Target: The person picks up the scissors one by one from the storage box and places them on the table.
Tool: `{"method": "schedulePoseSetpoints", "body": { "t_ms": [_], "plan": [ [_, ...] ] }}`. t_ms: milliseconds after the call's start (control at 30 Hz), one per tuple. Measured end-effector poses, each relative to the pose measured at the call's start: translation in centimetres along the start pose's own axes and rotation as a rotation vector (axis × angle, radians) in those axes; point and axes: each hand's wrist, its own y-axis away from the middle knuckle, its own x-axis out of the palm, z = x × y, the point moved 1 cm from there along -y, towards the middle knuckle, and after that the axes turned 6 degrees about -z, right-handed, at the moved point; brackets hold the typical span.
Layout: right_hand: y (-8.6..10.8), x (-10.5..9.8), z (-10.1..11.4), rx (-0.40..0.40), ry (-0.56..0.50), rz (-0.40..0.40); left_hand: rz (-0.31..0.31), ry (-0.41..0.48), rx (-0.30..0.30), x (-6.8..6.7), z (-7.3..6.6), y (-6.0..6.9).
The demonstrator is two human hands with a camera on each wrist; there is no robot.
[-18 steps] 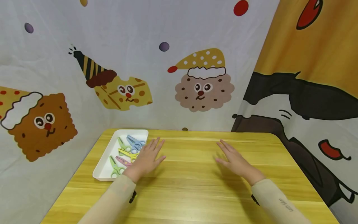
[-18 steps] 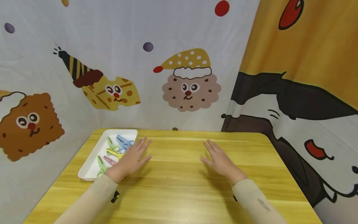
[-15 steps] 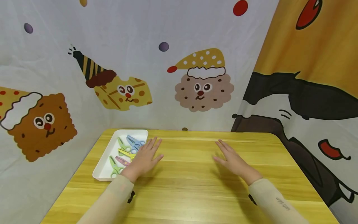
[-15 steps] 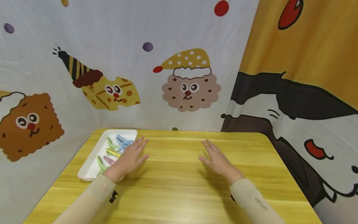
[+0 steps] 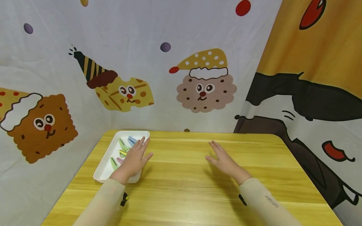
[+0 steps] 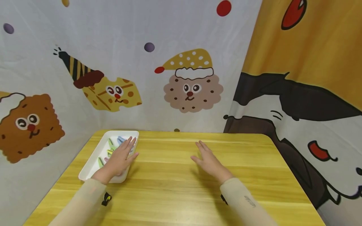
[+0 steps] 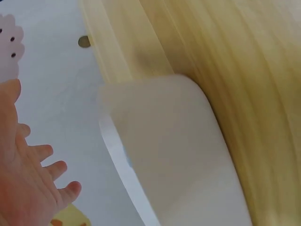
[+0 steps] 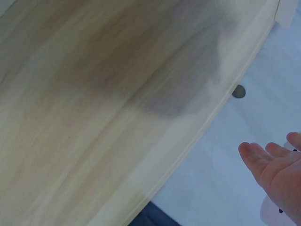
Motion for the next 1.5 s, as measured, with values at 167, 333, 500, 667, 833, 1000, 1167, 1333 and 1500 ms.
{"method": "schedulePoseSetpoints", "body": {
  "t_ms": [167, 333, 500, 667, 833, 1000, 1167, 1333, 1500],
  "plan": [
    [-0.4, 1.1, 0.6, 0.005, -0.055, 0.008, -0.012, 0.019, -0.029, -0.4, 1.3, 0.5],
    [-0.8, 1.9, 1.4, 0.029, -0.096, 0.026, -0.017, 0.042, -0.068, -0.9, 2.5, 1.1],
    [-1.3, 2.9, 2.1, 0.054, -0.124, 0.031, -0.060, 0.043, -0.099, -1.7, 3.9, 1.6],
    [-1.6, 4.2, 3.1, 0.075, -0.174, 0.037, -0.072, 0.013, -0.151, -2.6, 5.6, 2.4],
    [-1.9, 5.2, 4.3, 0.089, -0.243, 0.060, -0.084, 0.031, -0.185, -3.2, 7.0, 3.2],
    [-2.2, 6.2, 5.3, 0.090, -0.293, 0.069, -0.078, 0.063, -0.203, -3.5, 8.1, 4.2],
    [-2.7, 7.3, 6.2, 0.077, -0.329, 0.076, -0.060, 0.075, -0.261, -4.3, 9.2, 5.1],
    [-3.0, 8.3, 7.2, 0.089, -0.349, 0.088, -0.020, 0.080, -0.332, -4.6, 10.0, 5.8],
    [-3.3, 9.3, 8.3, 0.099, -0.360, 0.107, 0.002, 0.092, -0.363, -4.7, 10.7, 6.2]
  ]
}}
